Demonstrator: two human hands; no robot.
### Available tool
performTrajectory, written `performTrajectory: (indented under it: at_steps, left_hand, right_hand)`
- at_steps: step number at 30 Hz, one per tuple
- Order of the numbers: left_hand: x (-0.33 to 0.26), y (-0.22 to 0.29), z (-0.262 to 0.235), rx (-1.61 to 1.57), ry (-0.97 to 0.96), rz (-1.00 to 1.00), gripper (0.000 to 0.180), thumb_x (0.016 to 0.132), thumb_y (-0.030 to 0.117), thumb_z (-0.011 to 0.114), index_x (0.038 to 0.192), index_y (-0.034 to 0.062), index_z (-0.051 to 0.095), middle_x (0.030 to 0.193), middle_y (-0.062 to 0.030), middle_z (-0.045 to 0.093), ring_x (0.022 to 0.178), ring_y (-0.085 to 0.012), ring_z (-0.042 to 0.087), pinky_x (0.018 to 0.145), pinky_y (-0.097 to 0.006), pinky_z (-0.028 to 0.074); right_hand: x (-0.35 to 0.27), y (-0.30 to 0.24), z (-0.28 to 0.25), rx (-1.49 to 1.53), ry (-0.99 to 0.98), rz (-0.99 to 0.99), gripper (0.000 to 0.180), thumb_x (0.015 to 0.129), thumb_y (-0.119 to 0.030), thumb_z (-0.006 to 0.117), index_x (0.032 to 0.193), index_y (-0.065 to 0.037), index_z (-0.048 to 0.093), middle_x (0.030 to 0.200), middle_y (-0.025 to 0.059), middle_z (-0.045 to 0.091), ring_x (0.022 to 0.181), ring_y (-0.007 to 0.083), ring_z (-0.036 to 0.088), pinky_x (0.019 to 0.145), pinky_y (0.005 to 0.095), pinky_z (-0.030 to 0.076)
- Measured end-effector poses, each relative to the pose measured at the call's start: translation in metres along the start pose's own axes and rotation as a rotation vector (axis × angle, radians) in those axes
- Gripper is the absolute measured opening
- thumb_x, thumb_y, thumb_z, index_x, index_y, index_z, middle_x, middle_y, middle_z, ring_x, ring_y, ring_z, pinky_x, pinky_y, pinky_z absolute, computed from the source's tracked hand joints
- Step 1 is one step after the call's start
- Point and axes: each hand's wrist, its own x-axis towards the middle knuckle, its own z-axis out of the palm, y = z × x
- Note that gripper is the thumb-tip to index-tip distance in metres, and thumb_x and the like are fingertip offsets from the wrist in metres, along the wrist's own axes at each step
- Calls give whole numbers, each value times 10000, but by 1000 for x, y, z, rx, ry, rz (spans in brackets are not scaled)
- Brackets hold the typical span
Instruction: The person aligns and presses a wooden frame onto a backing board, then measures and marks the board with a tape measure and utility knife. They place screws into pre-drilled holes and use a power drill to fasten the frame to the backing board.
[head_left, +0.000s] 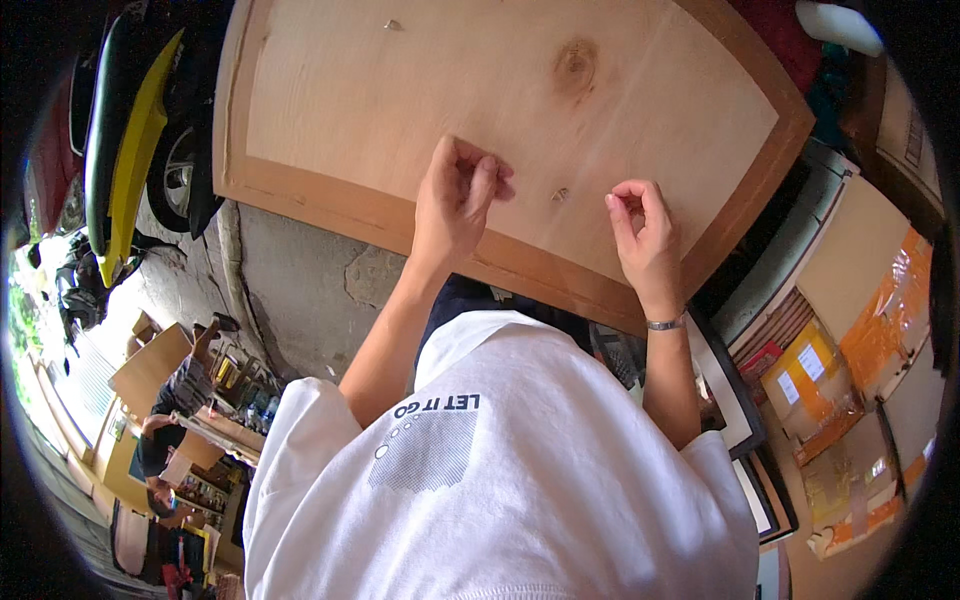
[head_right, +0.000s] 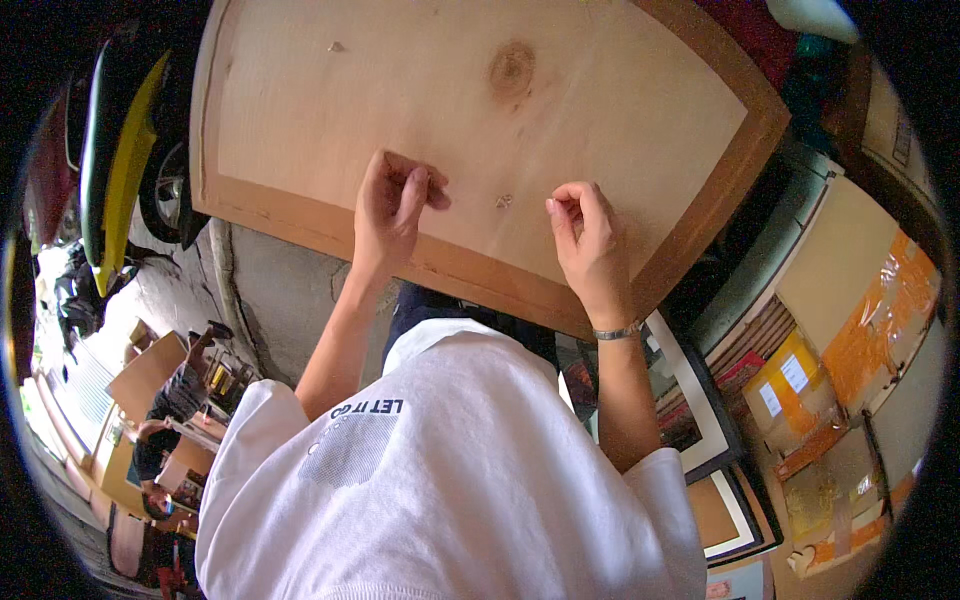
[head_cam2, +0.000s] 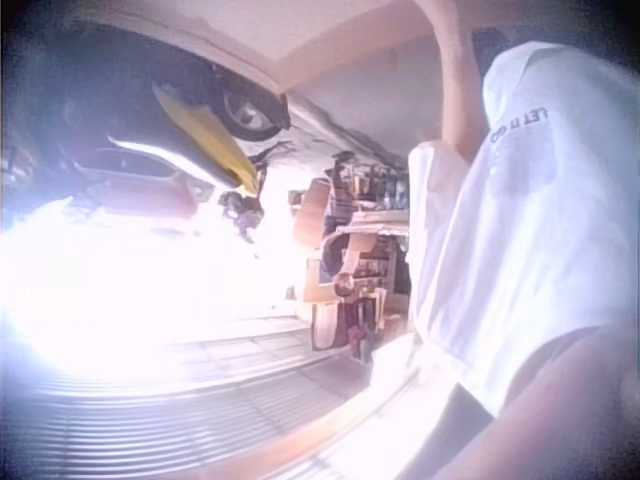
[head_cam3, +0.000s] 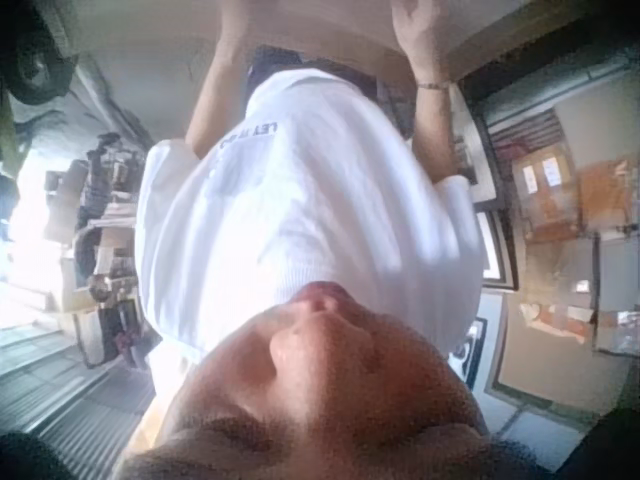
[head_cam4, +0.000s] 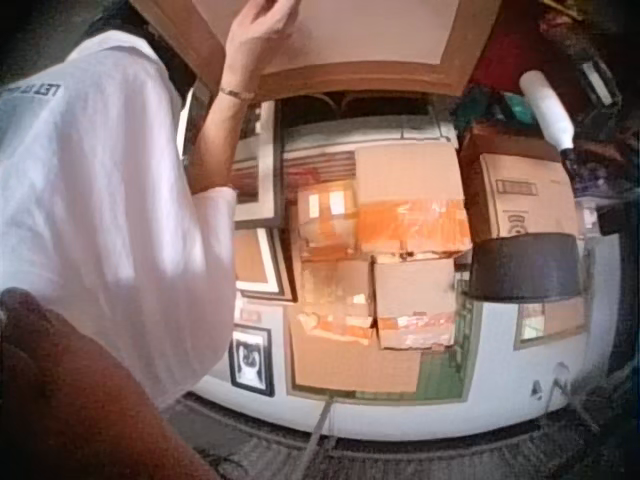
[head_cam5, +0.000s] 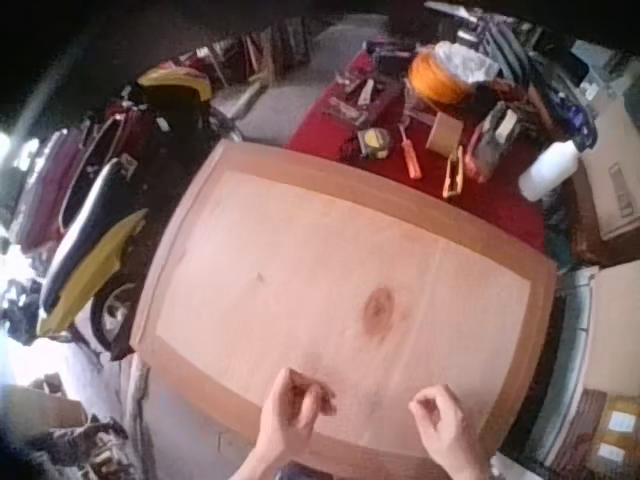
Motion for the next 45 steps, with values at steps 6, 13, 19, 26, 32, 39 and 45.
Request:
performTrajectory:
  at_steps: [6, 13, 19, 26, 32, 39, 45]
  left_hand:
    - [-75, 0, -27, -151, 16, -214, 155, 993, 134, 578, 1035, -15, 594, 875, -54, 630, 741, -118, 618, 664, -255, 530]
    - [-152, 59, -30, -358, -125, -172, 186, 967, 115, 616, 1057, -48, 632, 918, -70, 677, 837, -129, 656, 769, -278, 566]
    - [-193, 105, -22, -299, -40, -8, 158, 935, 60, 644, 1032, -64, 635, 934, -119, 704, 844, -153, 684, 771, -281, 576]
    - [-215, 115, -24, -313, 24, -2, 157, 927, 60, 659, 1001, -78, 644, 929, -130, 710, 815, -159, 695, 749, -273, 583]
    - [-219, 122, -31, -277, 2, 119, 150, 914, 15, 656, 1028, -83, 669, 958, -132, 713, 852, -163, 690, 790, -277, 578]
    - [-195, 108, -61, -109, -331, 43, 118, 869, -8, 699, 982, -44, 694, 893, -90, 712, 827, -132, 669, 733, -259, 547]
    - [-164, 59, -83, -269, -50, -40, 80, 897, -11, 645, 974, -34, 646, 863, -66, 675, 799, -128, 651, 743, -255, 534]
  right_hand:
    - [-53, -34, 24, 424, -48, 147, 80, 936, -51, 628, 975, 3, 584, 879, 78, 697, 830, 135, 679, 743, 259, 534]
    - [-105, -129, 31, 628, -52, -63, 86, 918, -40, 660, 992, 5, 656, 956, 78, 669, 890, 137, 652, 788, 260, 537]
    - [-137, -176, 25, 415, 58, -238, 80, 873, -78, 715, 930, -33, 683, 912, 73, 622, 834, 158, 611, 733, 273, 500]
    - [-153, -189, 24, 463, 59, -273, 70, 885, -79, 709, 923, -25, 683, 881, 44, 607, 779, 112, 601, 680, 246, 498]
    - [-147, -185, 25, 793, -114, -16, 102, 869, -58, 726, 929, -33, 647, 917, 22, 631, 803, 101, 623, 729, 238, 530]
    - [-127, -158, 15, 1072, -560, 195, 236, 835, -26, 753, 978, -50, 567, 923, 18, 634, 876, 110, 627, 805, 250, 532]
    - [-70, -138, 29, 568, -672, 127, 182, 887, -174, 736, 934, -55, 607, 865, -7, 643, 810, 80, 593, 741, 237, 490]
